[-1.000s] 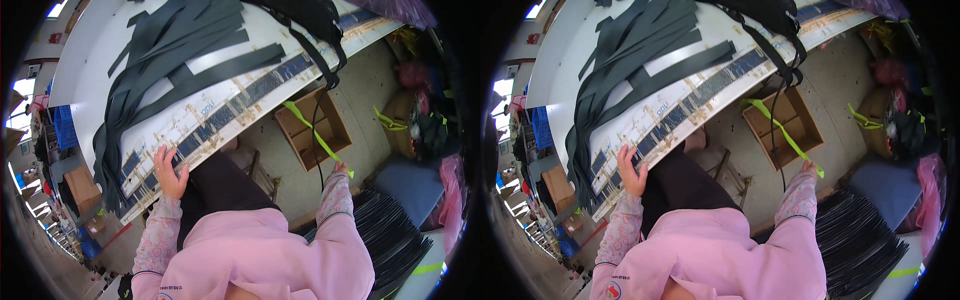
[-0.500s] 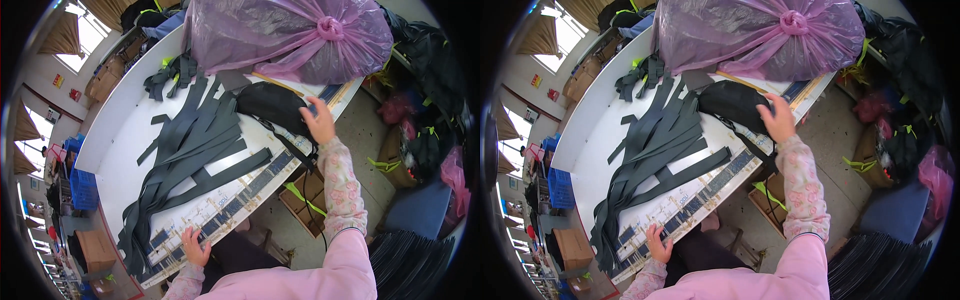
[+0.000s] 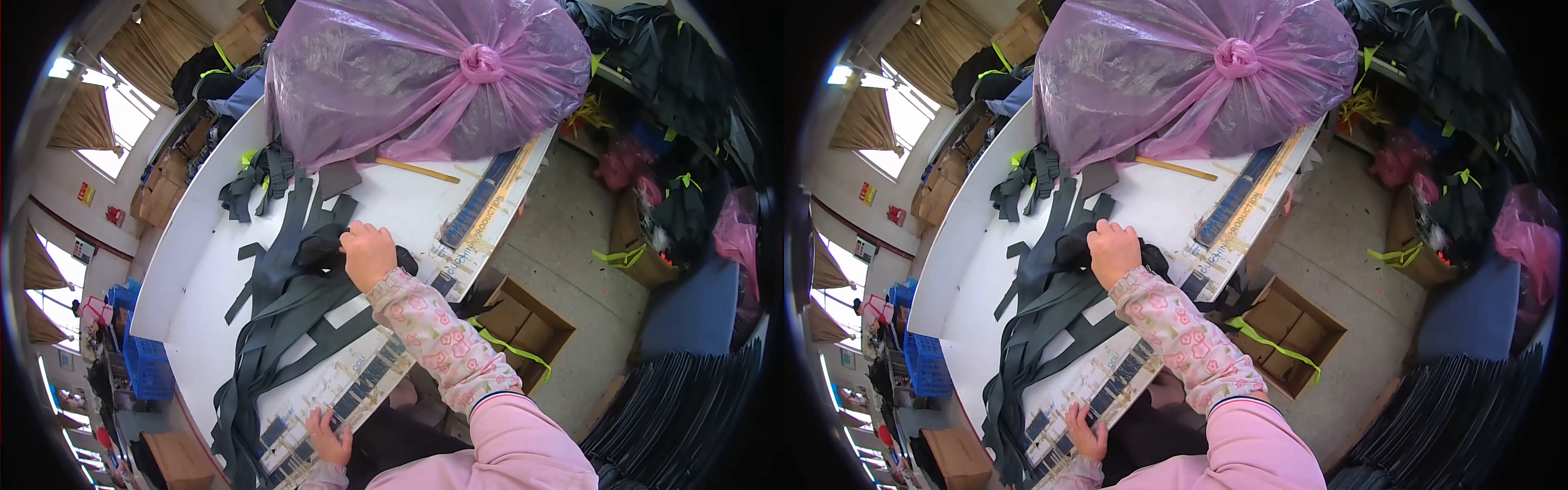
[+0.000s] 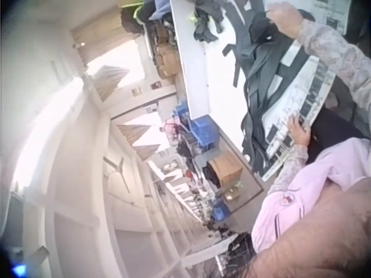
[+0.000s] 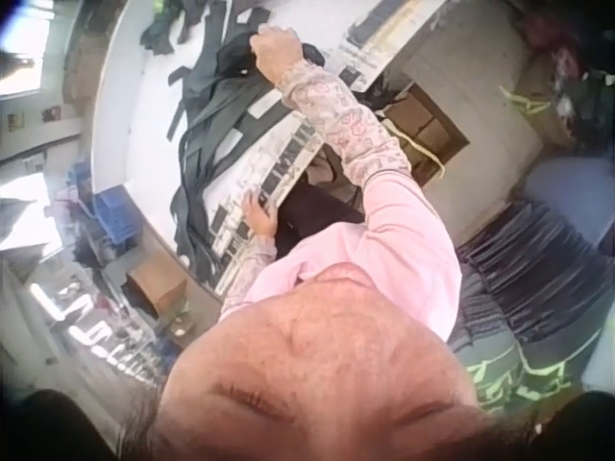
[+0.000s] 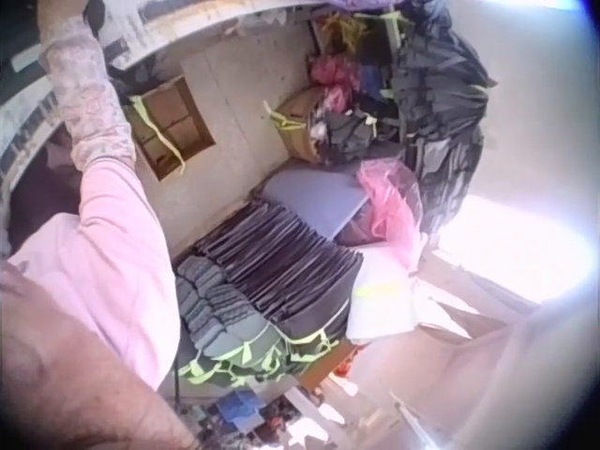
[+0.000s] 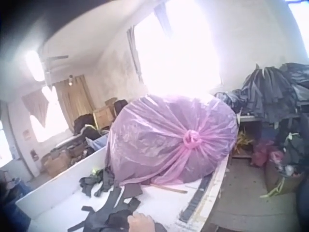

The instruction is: Organizing and bundling black fabric straps on a workbench.

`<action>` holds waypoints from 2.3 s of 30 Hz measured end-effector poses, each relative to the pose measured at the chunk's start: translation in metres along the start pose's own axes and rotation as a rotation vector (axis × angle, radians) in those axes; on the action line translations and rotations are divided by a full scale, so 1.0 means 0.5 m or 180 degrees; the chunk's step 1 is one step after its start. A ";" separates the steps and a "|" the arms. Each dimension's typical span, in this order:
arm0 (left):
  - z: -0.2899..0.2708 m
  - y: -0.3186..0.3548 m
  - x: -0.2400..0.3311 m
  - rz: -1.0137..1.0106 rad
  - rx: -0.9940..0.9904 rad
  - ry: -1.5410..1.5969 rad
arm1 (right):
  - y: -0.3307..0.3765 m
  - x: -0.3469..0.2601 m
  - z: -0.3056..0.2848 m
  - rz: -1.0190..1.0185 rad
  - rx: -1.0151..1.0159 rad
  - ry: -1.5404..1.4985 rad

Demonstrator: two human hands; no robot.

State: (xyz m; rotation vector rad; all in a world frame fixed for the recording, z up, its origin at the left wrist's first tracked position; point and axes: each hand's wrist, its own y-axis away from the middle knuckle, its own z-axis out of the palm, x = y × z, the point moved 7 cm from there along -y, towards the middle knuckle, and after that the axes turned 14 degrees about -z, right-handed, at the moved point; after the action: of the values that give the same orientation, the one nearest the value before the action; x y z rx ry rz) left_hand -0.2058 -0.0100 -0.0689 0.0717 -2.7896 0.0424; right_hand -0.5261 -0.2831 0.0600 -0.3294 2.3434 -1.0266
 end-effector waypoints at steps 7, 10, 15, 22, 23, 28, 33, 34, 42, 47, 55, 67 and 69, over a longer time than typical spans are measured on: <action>0.003 0.007 0.006 0.0041 0.0025 0.0068 | -0.004 -0.019 -0.008 0.0158 -0.0067 -0.0554; 0.001 -0.003 0.008 -0.0005 -0.0045 0.0003 | -0.020 0.042 -0.024 0.0119 -0.0275 -0.0179; -0.019 -0.024 0.012 -0.0050 0.0027 0.0049 | -0.052 0.234 -0.062 -0.0112 -0.0169 0.0445; -0.016 -0.010 -0.001 0.0023 0.0027 0.0154 | -0.028 0.468 -0.031 -0.0261 -0.0730 0.0962; -0.014 -0.011 0.005 0.0040 0.0020 0.0185 | -0.028 0.517 -0.042 -0.0337 -0.0844 0.1176; -0.023 0.008 -0.013 -0.0007 0.0050 0.0457 | -0.026 0.468 0.009 -0.0239 -0.1282 0.0939; -0.083 0.017 -0.129 -0.0468 0.0745 0.0996 | 0.007 0.109 0.031 -0.1351 -0.1310 0.0172; -0.118 0.026 -0.186 -0.0798 0.1025 0.0723 | 0.057 -0.009 0.050 -0.1251 -0.1534 -0.0684; -0.285 0.050 -0.615 -0.2115 0.0917 -0.0760 | 0.248 -0.171 0.196 -0.1739 -0.2920 0.0141; -0.325 -0.025 -0.679 -0.1403 0.0797 -0.1038 | 0.161 -0.185 0.256 -0.2398 -0.2764 0.0453; -0.428 -0.144 -0.711 -0.1419 0.0778 -0.1050 | -0.085 -0.295 0.295 -0.2751 -0.1930 0.0903; -0.397 -0.080 -0.649 -0.1439 -0.0524 -0.1985 | 0.086 -0.256 0.318 -0.1475 -0.4663 0.1220; -0.395 -0.114 -0.597 -0.1030 -0.0164 -0.1236 | 0.087 -0.341 0.314 -0.1471 -0.4238 0.0769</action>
State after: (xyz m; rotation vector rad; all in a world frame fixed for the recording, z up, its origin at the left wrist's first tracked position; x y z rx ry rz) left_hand 0.1452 -0.0462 0.0151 0.5730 -3.1208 -0.1379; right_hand -0.2964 -0.2748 0.0077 -1.3069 2.8990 0.5550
